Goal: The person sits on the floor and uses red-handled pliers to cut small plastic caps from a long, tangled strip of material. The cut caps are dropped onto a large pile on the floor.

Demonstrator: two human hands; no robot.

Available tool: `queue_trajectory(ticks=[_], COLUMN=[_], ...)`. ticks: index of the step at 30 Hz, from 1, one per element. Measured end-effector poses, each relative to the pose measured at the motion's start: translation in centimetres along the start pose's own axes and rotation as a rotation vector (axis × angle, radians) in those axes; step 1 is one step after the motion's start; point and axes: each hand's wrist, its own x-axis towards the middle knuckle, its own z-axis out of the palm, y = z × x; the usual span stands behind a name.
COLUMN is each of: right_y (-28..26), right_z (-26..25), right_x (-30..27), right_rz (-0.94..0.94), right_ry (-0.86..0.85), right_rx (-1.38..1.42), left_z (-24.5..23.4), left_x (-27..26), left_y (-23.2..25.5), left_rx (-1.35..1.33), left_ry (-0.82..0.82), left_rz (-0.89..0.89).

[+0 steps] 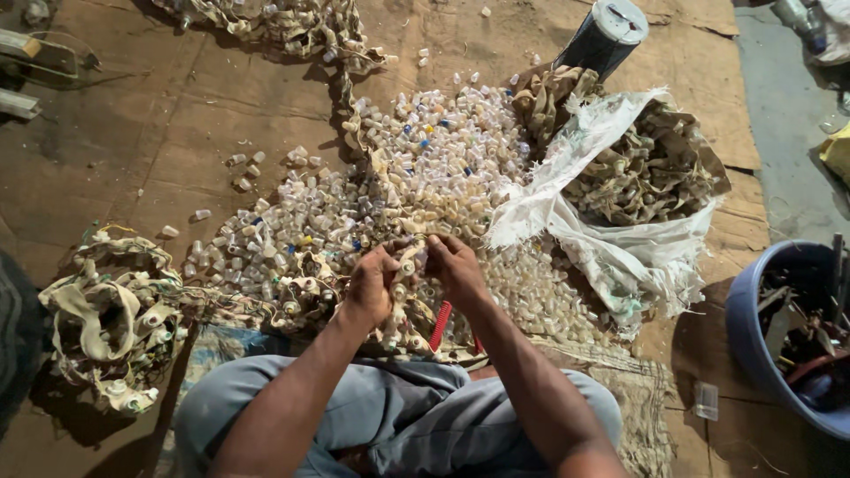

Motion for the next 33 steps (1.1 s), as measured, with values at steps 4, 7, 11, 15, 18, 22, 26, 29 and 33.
queue_trajectory(ticks=[4, 7, 11, 15, 18, 22, 26, 29, 33], right_y=[-2.0, -4.1, -4.3, -2.7, -2.3, -3.0, -2.6, -1.8, -2.2], right_z=[0.0, 0.0, 1.2, 2.8, 3.4, 2.6, 2.1, 2.5, 2.3], right_x=[-0.7, -2.0, -3.3, -4.0, -4.3, -4.1, -3.7, -3.7, -3.7], right_rz=[-0.054, -0.223, -0.224, -0.432, -0.527, -0.216, -0.119, -0.426, -0.255], right_ry=[-0.007, -0.053, -0.158, -0.165, -0.12, 0.077, 0.084, -0.039, 0.042], right_rx=[0.197, -0.327, -0.679, -0.622, -0.583, -0.6, -0.867, -0.633, -0.523], left_z=[-0.3, -1.1, -2.5, -3.7, -3.9, -3.8, -2.8, -2.1, -1.1], left_x=[-1.2, -0.9, 1.0, 2.5, 3.2, 2.9, 2.3, 1.8, 0.9], left_y=[-0.8, -2.6, -4.0, -4.5, -4.7, -4.3, -4.0, -3.5, -2.7], left_rx=[0.347, 0.561, 0.512, 0.362, 0.243, 0.259, 0.246, 0.229, 0.451], left_ry=[0.04, -0.06, 0.026, 0.215, 0.08, 0.084, 0.061, 0.066, 0.161], left_rz=[-0.074, 0.002, -0.025, -0.059, 0.132, 0.1, 0.131, 0.168, 0.177])
